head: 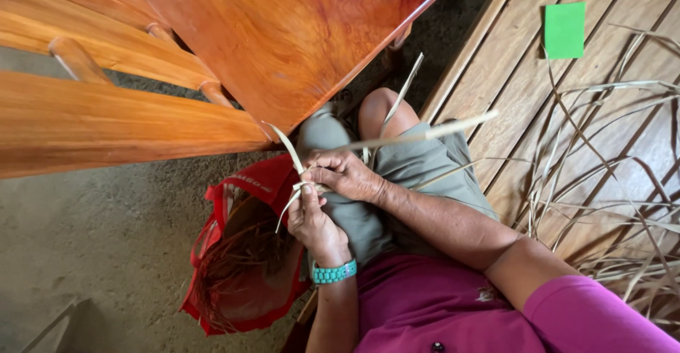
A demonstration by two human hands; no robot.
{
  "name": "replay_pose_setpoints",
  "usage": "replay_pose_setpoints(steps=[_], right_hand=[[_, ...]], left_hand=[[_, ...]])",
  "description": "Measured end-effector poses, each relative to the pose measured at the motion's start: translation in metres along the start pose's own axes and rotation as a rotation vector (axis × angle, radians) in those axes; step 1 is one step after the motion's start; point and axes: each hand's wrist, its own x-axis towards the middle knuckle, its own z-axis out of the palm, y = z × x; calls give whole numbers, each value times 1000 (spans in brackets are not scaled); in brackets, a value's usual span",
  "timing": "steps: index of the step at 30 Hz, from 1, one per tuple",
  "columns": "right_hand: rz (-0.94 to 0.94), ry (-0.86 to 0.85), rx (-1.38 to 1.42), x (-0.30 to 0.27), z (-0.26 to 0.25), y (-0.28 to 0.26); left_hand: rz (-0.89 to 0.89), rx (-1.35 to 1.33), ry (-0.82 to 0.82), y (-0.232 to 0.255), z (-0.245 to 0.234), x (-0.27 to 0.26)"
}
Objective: Weave and braid long strips of plant fiber to create a cord
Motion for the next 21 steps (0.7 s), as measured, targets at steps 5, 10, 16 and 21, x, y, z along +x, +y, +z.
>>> replay_pose_setpoints(steps=[5, 10, 16, 21], right_hand=[[22, 2, 16, 7, -3, -7], [242, 26, -3, 6, -20, -35], [276, -59, -200, 8, -26, -39], [564, -116, -206, 10, -31, -38]], left_hand=[[-1, -63, -22, -9, -3, 6], [-43, -191, -103, -34, -16, 23], [-78, -282, -200, -52, -23, 33], [-22, -327, -295, -55, -24, 37]])
